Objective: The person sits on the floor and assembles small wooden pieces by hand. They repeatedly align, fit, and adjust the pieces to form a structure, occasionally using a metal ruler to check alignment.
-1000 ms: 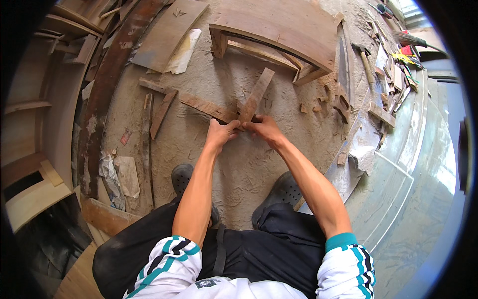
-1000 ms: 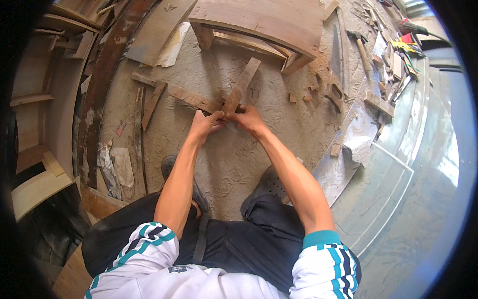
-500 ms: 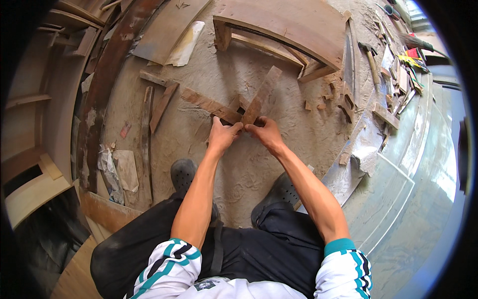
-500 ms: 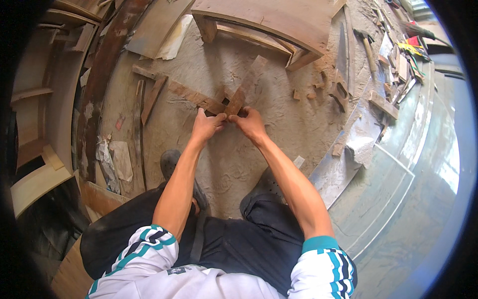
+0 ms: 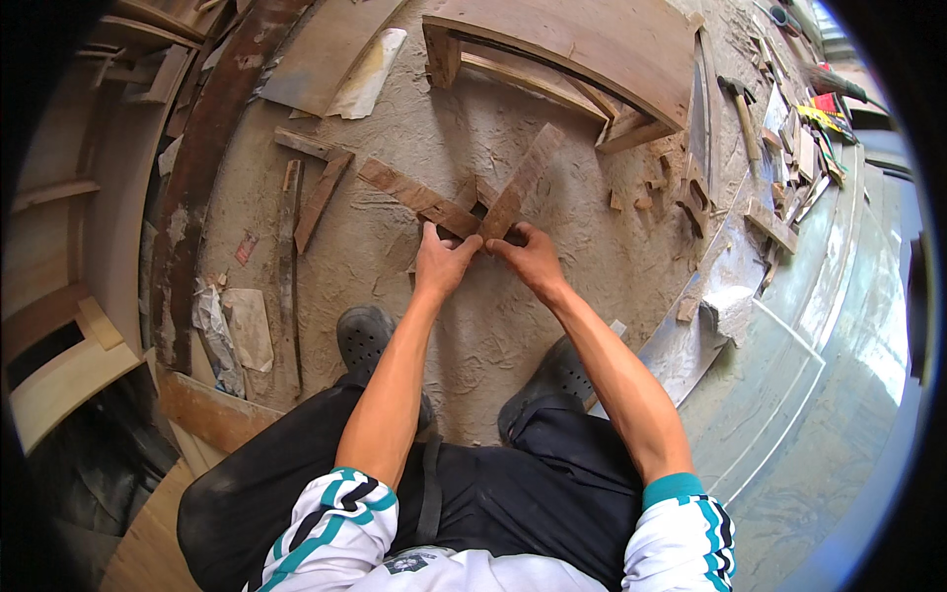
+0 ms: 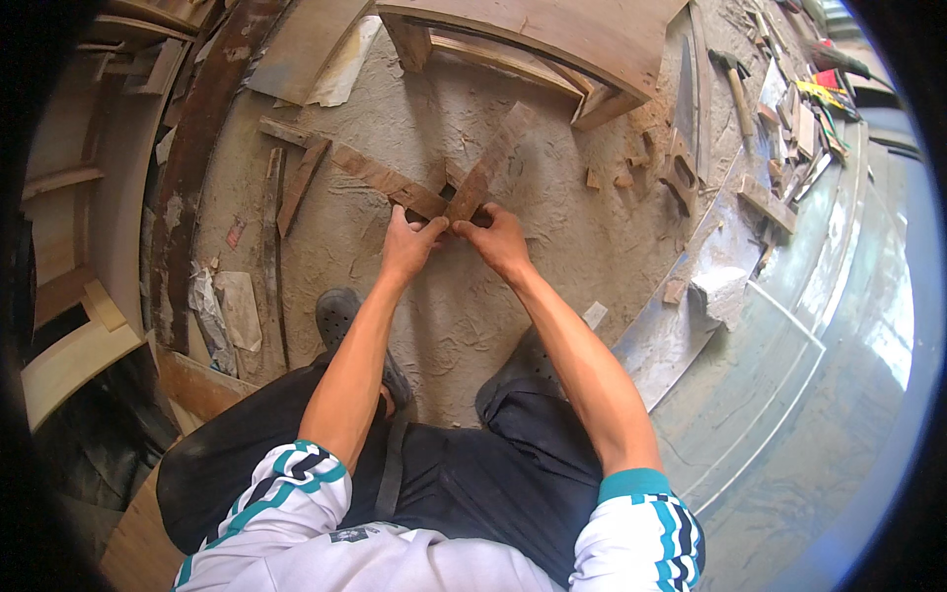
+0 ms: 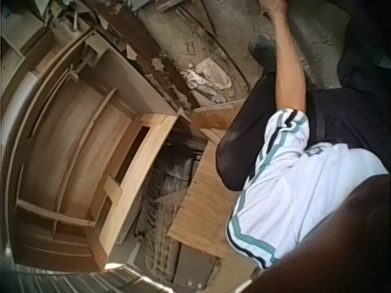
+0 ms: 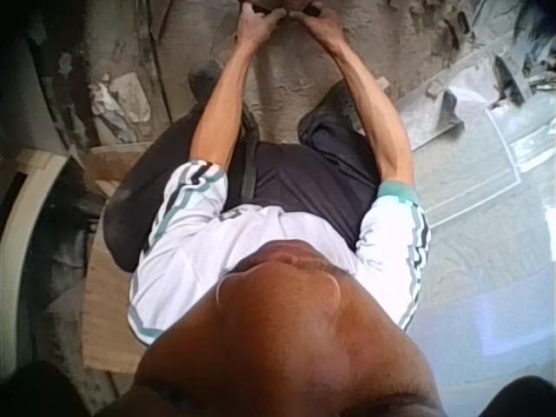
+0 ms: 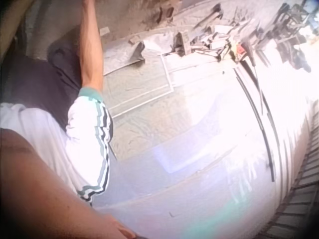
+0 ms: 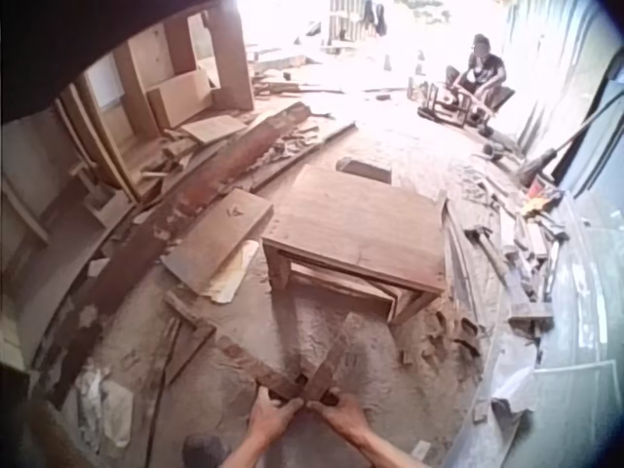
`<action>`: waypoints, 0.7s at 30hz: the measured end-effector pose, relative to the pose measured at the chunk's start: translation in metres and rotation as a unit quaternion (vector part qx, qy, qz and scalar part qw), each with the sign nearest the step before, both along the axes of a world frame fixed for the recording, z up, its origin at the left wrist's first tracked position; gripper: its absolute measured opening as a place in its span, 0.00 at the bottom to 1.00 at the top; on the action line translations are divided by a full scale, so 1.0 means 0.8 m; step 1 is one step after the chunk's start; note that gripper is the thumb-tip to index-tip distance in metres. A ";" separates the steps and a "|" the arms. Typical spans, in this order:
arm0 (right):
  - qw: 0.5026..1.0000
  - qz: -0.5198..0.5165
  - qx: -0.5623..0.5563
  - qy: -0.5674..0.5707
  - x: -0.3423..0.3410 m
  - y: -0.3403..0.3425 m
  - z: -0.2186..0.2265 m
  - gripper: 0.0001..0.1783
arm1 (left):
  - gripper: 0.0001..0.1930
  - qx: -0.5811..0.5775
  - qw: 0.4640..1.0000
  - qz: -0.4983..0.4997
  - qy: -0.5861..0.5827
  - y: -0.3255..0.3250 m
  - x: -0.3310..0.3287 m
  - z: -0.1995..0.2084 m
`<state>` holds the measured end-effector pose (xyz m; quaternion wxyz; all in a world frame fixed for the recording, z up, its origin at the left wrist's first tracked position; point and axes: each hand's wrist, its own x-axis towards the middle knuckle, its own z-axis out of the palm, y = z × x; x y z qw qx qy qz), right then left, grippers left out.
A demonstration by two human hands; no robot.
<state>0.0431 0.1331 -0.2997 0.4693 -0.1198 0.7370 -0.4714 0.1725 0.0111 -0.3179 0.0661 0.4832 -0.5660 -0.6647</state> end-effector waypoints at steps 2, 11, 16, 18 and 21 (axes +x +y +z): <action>1.000 -0.003 -0.005 -0.008 0.001 0.000 -0.002 0.20 | 0.36 -0.008 1.000 -0.006 -0.002 -0.001 0.001 -0.004; 0.999 -0.019 -0.018 -0.021 0.001 -0.003 -0.007 0.22 | 0.35 0.069 0.996 0.006 0.058 -0.005 0.004 -0.003; 0.999 -0.031 -0.011 -0.021 0.003 -0.002 -0.012 0.22 | 0.32 0.059 0.997 -0.011 0.046 -0.004 0.005 -0.002; 0.999 -0.036 -0.015 -0.028 0.003 -0.001 -0.012 0.22 | 0.35 0.044 0.998 -0.015 0.040 -0.002 0.007 -0.007; 0.998 -0.042 -0.026 -0.039 0.006 -0.002 -0.012 0.22 | 0.48 0.005 0.999 -0.006 0.046 0.002 0.013 -0.023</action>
